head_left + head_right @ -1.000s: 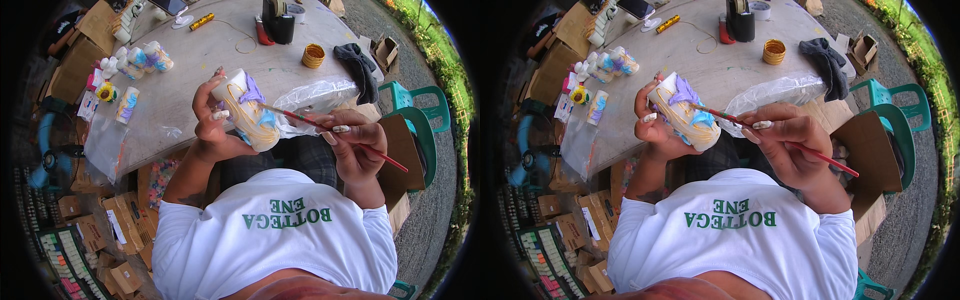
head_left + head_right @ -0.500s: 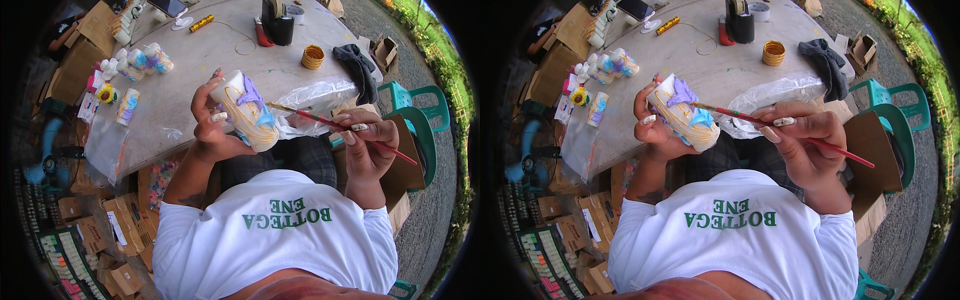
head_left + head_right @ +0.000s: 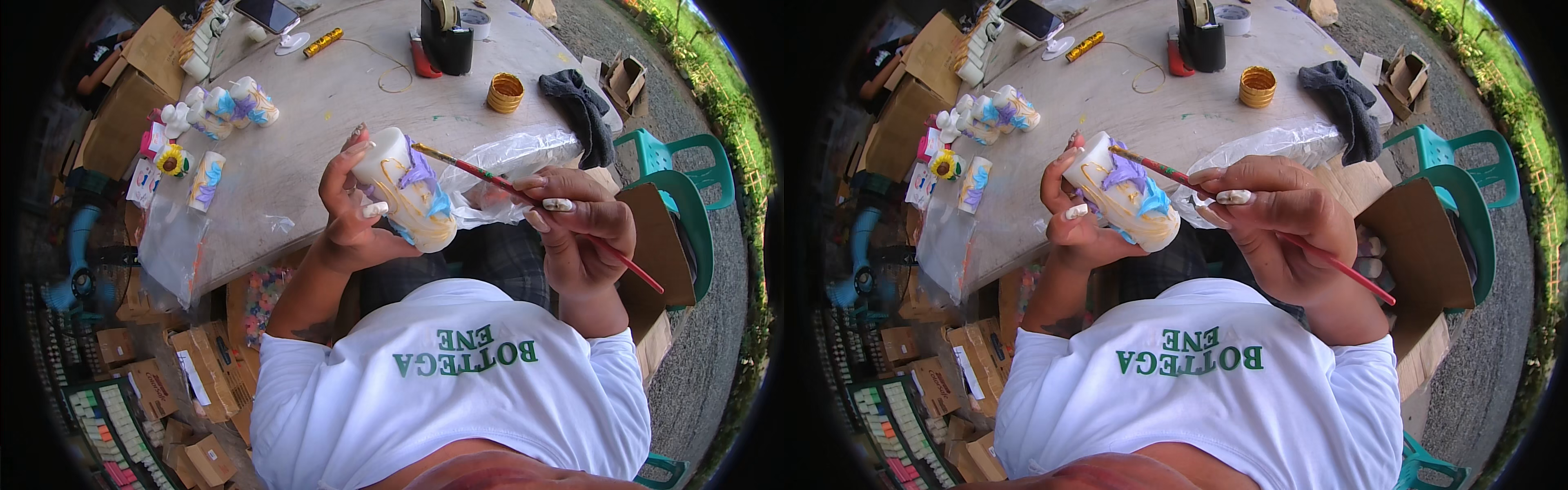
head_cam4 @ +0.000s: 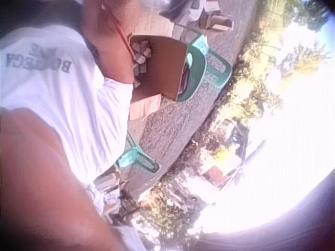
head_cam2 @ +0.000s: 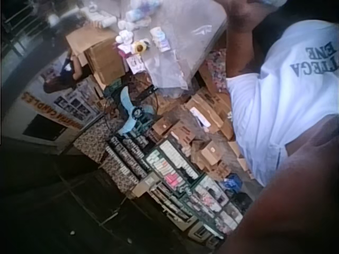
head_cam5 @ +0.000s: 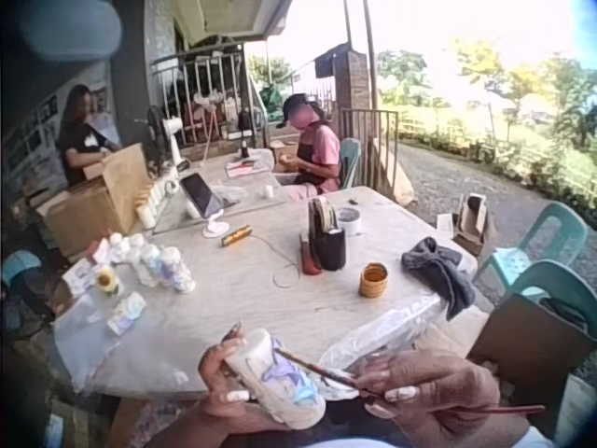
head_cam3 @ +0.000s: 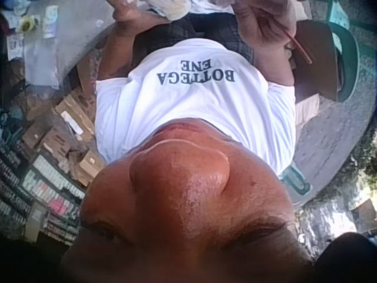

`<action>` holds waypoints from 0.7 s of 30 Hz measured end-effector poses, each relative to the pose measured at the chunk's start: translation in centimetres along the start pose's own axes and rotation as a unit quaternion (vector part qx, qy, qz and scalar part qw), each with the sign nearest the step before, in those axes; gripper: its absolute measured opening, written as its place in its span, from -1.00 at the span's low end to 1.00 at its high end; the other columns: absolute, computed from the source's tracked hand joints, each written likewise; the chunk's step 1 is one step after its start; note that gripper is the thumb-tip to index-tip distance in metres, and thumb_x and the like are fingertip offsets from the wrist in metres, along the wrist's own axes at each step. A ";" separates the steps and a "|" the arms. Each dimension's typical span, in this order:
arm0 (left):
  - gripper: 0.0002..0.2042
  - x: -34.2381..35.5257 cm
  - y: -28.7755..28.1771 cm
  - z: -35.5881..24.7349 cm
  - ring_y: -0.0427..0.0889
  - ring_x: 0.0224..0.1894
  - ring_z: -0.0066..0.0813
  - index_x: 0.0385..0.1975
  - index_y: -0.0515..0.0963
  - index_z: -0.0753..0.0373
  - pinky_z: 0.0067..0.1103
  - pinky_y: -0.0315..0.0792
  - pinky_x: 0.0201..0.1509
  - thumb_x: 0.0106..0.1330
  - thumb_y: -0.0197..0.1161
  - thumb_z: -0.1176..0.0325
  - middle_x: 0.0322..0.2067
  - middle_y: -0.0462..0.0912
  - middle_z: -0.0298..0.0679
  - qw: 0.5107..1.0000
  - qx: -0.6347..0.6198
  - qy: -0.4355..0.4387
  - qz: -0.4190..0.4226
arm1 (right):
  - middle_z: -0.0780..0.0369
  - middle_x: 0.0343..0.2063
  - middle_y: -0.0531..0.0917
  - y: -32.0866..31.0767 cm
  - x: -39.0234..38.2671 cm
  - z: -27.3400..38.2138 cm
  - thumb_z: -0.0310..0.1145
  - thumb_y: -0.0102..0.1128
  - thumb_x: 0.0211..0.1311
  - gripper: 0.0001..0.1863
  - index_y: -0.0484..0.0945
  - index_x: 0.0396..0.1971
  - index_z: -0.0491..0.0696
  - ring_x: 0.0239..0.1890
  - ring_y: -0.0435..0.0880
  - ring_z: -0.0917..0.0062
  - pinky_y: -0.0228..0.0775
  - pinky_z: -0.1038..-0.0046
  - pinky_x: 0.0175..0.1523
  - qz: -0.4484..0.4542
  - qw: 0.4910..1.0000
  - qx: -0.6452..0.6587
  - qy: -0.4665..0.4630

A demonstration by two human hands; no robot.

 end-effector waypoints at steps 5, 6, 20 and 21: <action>-0.13 0.0 0.3 -0.1 0.16 0.14 0.09 -0.06 -0.03 -0.11 -0.13 0.18 0.18 -0.32 0.54 0.14 0.08 0.01 0.00 1.000 0.022 0.001 -0.003 | 0.05 -0.33 0.54 0.3 0.3 0.3 -0.62 0.12 0.06 -0.73 0.35 -0.23 -0.09 -0.35 0.62 0.25 0.46 0.37 -0.31 0.036 0.998 -0.043 -0.031; -0.13 -0.1 0.3 0.0 0.16 0.14 0.09 -0.06 -0.03 -0.11 -0.13 0.19 0.18 -0.32 0.53 0.14 0.08 0.01 0.00 1.000 0.023 0.003 -0.001 | 0.06 -0.33 0.54 0.3 0.3 0.3 -0.62 0.11 0.06 -0.74 0.35 -0.24 -0.09 -0.36 0.62 0.26 0.46 0.37 -0.31 0.036 0.998 -0.047 -0.033; -0.17 -0.2 0.1 0.0 0.13 0.16 0.09 -0.07 0.02 -0.11 -0.10 0.13 0.20 -0.31 0.53 0.16 0.09 0.01 -0.01 1.000 -0.011 0.012 -0.013 | 0.06 -0.32 0.54 0.4 0.4 0.3 -0.64 0.10 0.05 -0.72 0.36 -0.22 -0.08 -0.36 0.62 0.26 0.44 0.38 -0.31 0.054 0.996 -0.060 -0.027; -0.22 -0.3 0.1 0.1 0.10 0.18 0.10 -0.08 0.09 -0.11 -0.07 0.07 0.22 -0.30 0.52 0.17 0.10 0.01 -0.02 0.999 -0.042 0.011 -0.028 | 0.06 -0.32 0.54 0.4 0.4 0.4 -0.64 0.10 0.05 -0.72 0.36 -0.22 -0.08 -0.35 0.62 0.26 0.44 0.39 -0.31 0.060 0.996 -0.064 -0.026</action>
Point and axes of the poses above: each hand's wrist, its own x-axis towards the middle knuckle, its own y-axis out of the palm, z = x × y, the point moved 5 cm from there along x, towards the middle knuckle
